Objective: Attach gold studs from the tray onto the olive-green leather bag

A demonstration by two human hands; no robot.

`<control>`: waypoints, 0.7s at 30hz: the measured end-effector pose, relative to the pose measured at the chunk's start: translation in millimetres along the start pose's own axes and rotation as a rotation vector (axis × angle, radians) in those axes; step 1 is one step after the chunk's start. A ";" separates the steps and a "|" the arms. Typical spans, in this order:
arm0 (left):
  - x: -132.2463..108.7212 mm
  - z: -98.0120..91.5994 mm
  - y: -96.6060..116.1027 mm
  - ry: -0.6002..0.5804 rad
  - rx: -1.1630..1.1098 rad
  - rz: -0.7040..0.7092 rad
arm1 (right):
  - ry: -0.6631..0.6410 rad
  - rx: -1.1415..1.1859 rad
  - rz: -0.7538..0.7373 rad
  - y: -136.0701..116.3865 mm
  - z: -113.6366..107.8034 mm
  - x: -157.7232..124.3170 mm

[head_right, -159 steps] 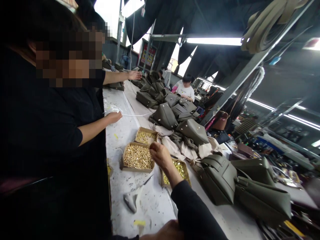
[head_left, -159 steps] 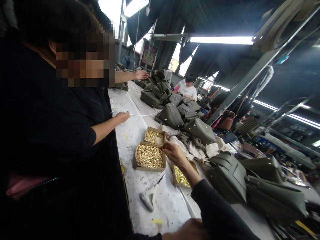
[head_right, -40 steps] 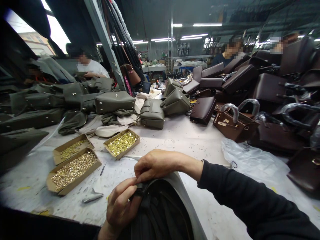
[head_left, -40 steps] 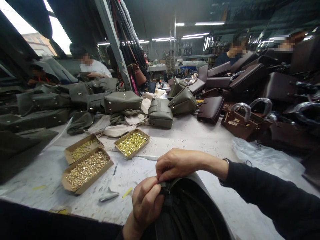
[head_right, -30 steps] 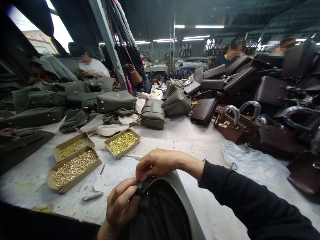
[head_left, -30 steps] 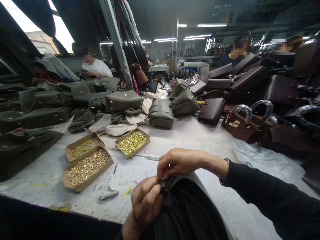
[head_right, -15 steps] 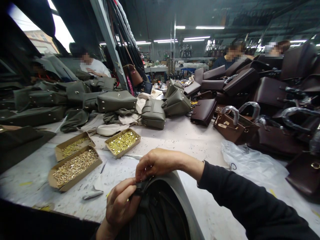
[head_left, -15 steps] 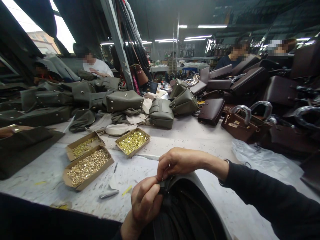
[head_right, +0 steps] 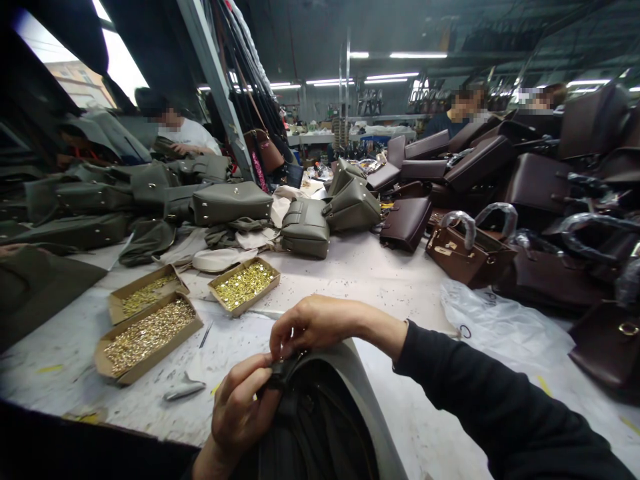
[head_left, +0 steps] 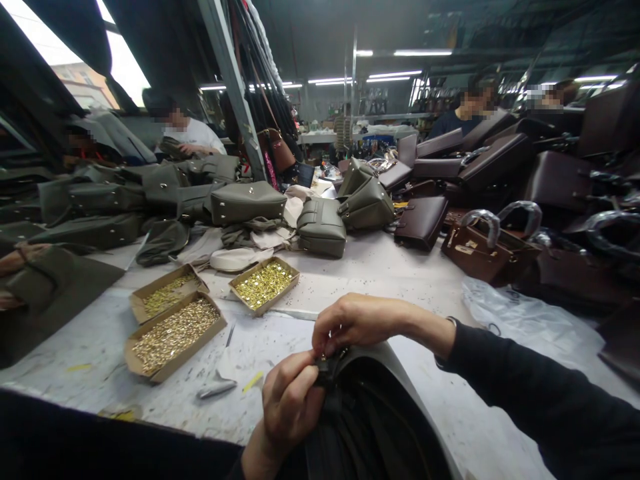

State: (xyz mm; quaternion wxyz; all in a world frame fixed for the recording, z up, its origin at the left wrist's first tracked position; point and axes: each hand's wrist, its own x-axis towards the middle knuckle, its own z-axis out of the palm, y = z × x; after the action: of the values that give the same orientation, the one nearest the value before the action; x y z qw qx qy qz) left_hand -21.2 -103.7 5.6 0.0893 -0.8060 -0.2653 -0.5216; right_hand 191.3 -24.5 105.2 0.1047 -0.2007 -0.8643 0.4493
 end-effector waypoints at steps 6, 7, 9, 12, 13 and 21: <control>3.8 0.1 0.0 -0.008 0.022 -0.003 | 0.009 -0.076 -0.003 1.1 0.5 -1.0; 3.8 0.6 0.1 -0.009 0.025 -0.001 | 0.007 -0.097 -0.007 -0.2 0.6 -1.2; 3.1 1.6 0.4 -0.007 0.033 0.001 | 0.003 -0.142 -0.013 -3.1 0.6 -1.3; 1.4 2.7 0.2 0.004 0.055 -0.007 | -0.007 -0.206 -0.019 -7.3 0.2 -1.1; 1.1 2.8 0.1 0.005 0.059 -0.008 | -0.012 -0.216 -0.020 -8.4 0.0 -1.0; 1.1 4.0 1.4 0.003 0.033 -0.040 | -0.010 -0.288 -0.022 -11.8 0.7 0.9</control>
State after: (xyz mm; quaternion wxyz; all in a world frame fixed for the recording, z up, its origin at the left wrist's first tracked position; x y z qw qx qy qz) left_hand -16.9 -102.8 5.0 0.0922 -0.7982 -0.2900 -0.5200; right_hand 187.2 -30.7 114.5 0.0757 -0.2020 -0.9224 0.3205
